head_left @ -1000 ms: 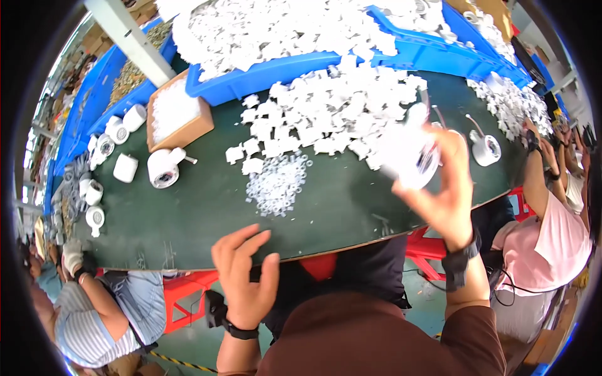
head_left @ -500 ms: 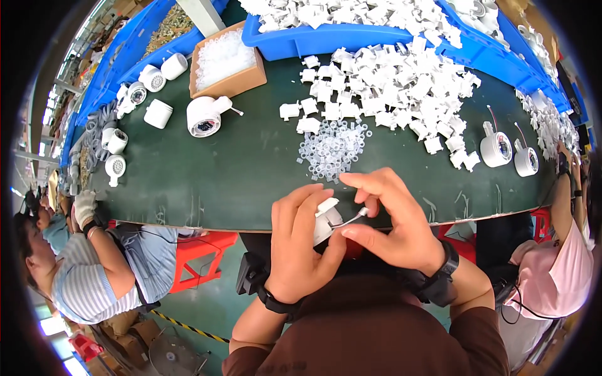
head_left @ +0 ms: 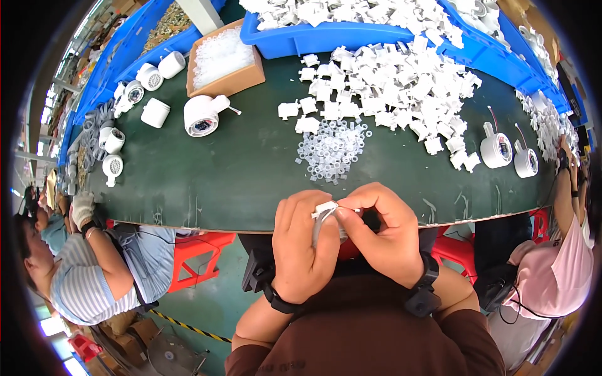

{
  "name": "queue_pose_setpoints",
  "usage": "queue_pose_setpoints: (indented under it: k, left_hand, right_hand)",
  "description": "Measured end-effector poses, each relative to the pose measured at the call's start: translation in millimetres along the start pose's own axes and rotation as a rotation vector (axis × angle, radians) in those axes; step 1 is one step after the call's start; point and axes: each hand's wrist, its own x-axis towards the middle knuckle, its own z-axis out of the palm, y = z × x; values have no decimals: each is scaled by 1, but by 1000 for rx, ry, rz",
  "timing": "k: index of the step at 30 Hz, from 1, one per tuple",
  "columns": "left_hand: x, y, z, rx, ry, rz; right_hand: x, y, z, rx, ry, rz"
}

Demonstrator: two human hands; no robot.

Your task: The person assembles camera components by hand, picking up a white plastic housing and a small internal part. They fit the internal part into the housing, press a small white ring onto it, and then place the assembled unit onto the table.

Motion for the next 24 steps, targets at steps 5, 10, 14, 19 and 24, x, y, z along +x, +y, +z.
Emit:
queue_pose_setpoints:
  k: [5,10,14,19,24]
  left_hand:
    - [3,0,1,-8,-68,81]
    - [1,-1,3,-2,8,53]
    - [-1,-3,-1,3,32,9]
    - [1,-7,2,-4,47,28]
    - [1,-6,-1,-85,52,-51]
  right_hand:
    - [-3,-1,-11,174,-46,128]
    - [-4,-3,-23,262,-216,216]
    - [6,-10,-67,-567,47,-220]
    - [30,-8,-120,-1218,146,-353]
    - [35,0,-130,-1336,101,-403]
